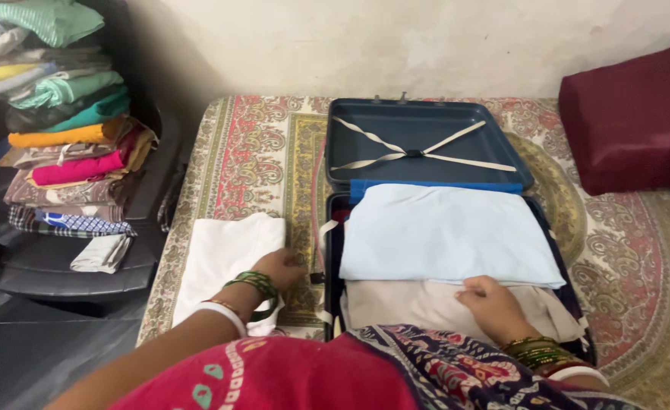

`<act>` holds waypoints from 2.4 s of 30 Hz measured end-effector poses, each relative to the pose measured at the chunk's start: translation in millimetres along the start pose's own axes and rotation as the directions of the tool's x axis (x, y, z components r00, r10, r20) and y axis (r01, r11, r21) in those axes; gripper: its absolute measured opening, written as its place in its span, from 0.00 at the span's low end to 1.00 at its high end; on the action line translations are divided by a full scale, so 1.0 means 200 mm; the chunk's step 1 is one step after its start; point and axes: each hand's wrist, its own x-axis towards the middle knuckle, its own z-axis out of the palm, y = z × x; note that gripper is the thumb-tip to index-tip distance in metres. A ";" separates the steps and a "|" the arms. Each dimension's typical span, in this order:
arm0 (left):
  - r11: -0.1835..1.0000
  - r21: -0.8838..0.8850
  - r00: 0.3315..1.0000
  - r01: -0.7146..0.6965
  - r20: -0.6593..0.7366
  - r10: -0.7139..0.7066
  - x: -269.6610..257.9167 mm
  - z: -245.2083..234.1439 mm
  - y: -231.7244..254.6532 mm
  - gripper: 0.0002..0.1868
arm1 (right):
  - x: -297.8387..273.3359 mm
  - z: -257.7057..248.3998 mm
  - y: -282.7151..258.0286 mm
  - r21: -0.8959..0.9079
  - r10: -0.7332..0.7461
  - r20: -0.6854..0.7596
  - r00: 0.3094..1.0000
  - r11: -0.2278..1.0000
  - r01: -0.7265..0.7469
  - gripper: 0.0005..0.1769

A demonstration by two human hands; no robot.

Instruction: The person opens a blue suitcase on a patterned bedspread, unbuckles internal straps, and removes various folded garments one by one, placing them on a stack next to the suitcase.

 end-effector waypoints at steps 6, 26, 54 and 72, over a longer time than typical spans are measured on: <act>0.974 -0.010 0.974 -0.226 0.007 0.226 -0.17 0.21 0.65 0.29 | 0.09 -0.35 0.16 0.022 0.090 -0.278 0.956 0.996 -0.087 0.33; 0.933 -0.287 0.976 -0.218 -0.068 0.207 -0.27 0.46 1.63 0.41 | 0.29 -0.82 -0.39 0.691 -0.249 0.374 0.893 0.717 -0.090 0.30; 0.365 -0.778 0.842 -0.512 -0.370 0.392 -0.33 -0.42 2.28 0.27 | 0.12 -0.82 -0.68 0.239 -0.291 -0.508 0.811 0.857 0.457 0.22; 0.842 -0.504 0.975 0.193 -0.001 -0.224 -0.19 0.21 0.41 0.49 | -0.06 -0.28 -0.07 -0.680 -0.245 0.327 0.913 0.609 0.407 0.46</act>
